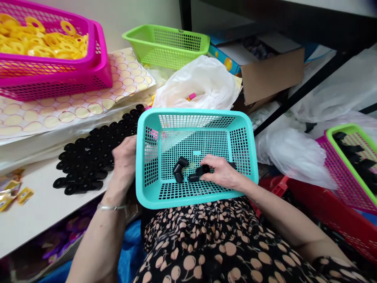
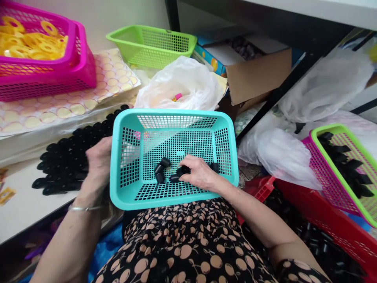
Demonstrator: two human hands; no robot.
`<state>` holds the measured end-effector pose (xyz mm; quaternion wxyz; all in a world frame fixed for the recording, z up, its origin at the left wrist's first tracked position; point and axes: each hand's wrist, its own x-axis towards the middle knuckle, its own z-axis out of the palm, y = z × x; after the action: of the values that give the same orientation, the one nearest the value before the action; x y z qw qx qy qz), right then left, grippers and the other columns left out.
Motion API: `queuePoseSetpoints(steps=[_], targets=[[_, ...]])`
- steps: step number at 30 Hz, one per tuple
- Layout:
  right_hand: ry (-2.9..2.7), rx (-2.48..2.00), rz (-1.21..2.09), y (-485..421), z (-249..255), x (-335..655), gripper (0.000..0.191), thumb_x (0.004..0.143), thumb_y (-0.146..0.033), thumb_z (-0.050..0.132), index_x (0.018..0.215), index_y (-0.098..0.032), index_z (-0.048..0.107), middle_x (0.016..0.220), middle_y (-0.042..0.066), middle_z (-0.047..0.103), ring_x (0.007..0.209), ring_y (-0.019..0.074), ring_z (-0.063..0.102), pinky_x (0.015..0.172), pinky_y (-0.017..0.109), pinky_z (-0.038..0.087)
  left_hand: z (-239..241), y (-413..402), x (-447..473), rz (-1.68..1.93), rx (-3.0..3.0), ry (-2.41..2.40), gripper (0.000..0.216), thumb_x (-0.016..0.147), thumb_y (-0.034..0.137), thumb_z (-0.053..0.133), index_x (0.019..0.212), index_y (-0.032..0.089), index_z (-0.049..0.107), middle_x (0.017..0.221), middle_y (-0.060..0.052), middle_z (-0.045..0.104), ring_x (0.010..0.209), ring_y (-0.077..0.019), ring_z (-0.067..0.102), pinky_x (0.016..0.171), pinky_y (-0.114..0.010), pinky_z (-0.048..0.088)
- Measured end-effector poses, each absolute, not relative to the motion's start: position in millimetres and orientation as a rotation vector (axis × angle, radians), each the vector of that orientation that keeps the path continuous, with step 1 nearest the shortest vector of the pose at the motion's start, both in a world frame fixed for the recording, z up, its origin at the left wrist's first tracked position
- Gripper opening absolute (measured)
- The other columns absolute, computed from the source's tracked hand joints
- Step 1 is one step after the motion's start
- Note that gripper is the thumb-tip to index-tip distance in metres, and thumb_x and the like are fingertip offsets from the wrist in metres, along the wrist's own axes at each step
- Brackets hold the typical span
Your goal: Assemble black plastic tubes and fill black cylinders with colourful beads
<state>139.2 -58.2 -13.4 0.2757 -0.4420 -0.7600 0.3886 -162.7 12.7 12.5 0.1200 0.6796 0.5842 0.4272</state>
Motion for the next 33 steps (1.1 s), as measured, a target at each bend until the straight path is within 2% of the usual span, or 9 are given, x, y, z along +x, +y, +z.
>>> queuePoseSetpoints(steps=[4,7,11,13,17,21,26,30,33], targets=[[-1.970,-1.175,1.019,-61.6,-17.8,144.9,0.019,0.071,-0.013,0.066,0.089,-0.016,0.063,0.082,-0.001,0.054,0.074,0.0121,0.050,0.068,0.027,0.041,38.7,0.8,-171.5,1.528,2.149,2.033,0.018,0.066,0.020,0.073,0.084,0.018,0.071,0.069,0.001,0.062,0.061,-0.0114,0.054,0.059,-0.023,0.042],[-1.851,-1.155,1.000,-60.1,-23.0,147.6,0.024,0.071,-0.013,0.064,0.094,-0.018,0.064,0.084,0.001,0.056,0.077,0.0136,0.052,0.070,0.030,0.043,63.0,-17.7,-140.0,1.558,2.172,1.915,0.018,0.072,0.020,0.069,0.090,0.015,0.069,0.076,-0.002,0.065,0.065,-0.0118,0.058,0.062,-0.024,0.045],[-1.624,-1.173,1.059,-55.3,-26.6,153.9,0.029,0.070,-0.019,0.066,0.099,-0.021,0.066,0.089,0.002,0.057,0.081,0.0153,0.054,0.071,0.032,0.045,68.9,-37.6,-67.1,0.406,2.465,1.195,0.013,0.079,0.012,0.054,0.085,0.014,0.065,0.076,-0.002,0.064,0.065,-0.0106,0.057,0.061,-0.021,0.047],[-1.521,-1.164,1.141,-54.0,-27.5,157.8,0.028,0.070,-0.021,0.067,0.098,-0.022,0.065,0.093,0.002,0.056,0.086,0.0158,0.054,0.075,0.033,0.046,53.8,-41.1,-38.7,-0.118,2.513,0.939,0.019,0.075,0.006,0.051,0.087,0.013,0.063,0.085,-0.005,0.065,0.072,-0.0130,0.057,0.070,-0.025,0.049],[-1.320,-1.089,1.354,-57.1,-29.8,163.0,0.028,0.070,-0.021,0.068,0.097,-0.021,0.062,0.100,0.003,0.059,0.096,0.0172,0.057,0.086,0.036,0.047,15.5,-40.6,-16.9,-0.468,2.611,0.725,0.031,0.073,-0.001,0.042,0.093,0.011,0.063,0.097,-0.012,0.063,0.088,-0.0199,0.057,0.086,-0.036,0.047],[-1.342,-1.130,1.380,-65.1,-28.4,166.8,0.030,0.074,-0.024,0.066,0.104,-0.021,0.061,0.100,0.003,0.064,0.093,0.0166,0.060,0.085,0.035,0.049,7.4,-31.6,-20.3,-0.427,2.544,0.758,0.024,0.070,-0.001,0.044,0.081,0.010,0.062,0.089,-0.012,0.062,0.080,-0.0193,0.057,0.077,-0.034,0.048],[-1.380,-1.275,1.216,-73.9,-16.6,170.8,0.055,0.066,-0.032,0.077,0.115,-0.020,0.054,0.091,0.002,0.067,0.079,0.0157,0.062,0.073,0.032,0.052,28.9,-21.0,-25.3,0.316,1.625,1.191,0.009,0.072,0.020,0.064,0.073,0.014,0.058,0.072,-0.003,0.060,0.066,-0.0123,0.054,0.064,-0.027,0.047],[-1.517,-1.249,1.031,-76.4,-4.9,169.1,0.040,0.069,-0.036,0.076,0.102,-0.019,0.061,0.089,0.003,0.065,0.080,0.0162,0.061,0.073,0.032,0.052,42.0,-24.8,-24.6,0.630,0.880,1.067,0.023,0.070,0.028,0.070,0.067,0.013,0.053,0.069,-0.002,0.061,0.060,-0.0094,0.058,0.059,-0.024,0.048],[-1.681,-1.187,0.890,-76.3,1.8,165.3,0.035,0.078,-0.035,0.068,0.110,-0.020,0.061,0.100,0.005,0.065,0.094,0.0182,0.059,0.085,0.036,0.050,43.1,-28.6,-21.7,0.704,0.754,1.024,0.028,0.067,0.027,0.075,0.069,0.013,0.050,0.066,0.000,0.060,0.057,-0.0099,0.061,0.055,-0.021,0.048]])
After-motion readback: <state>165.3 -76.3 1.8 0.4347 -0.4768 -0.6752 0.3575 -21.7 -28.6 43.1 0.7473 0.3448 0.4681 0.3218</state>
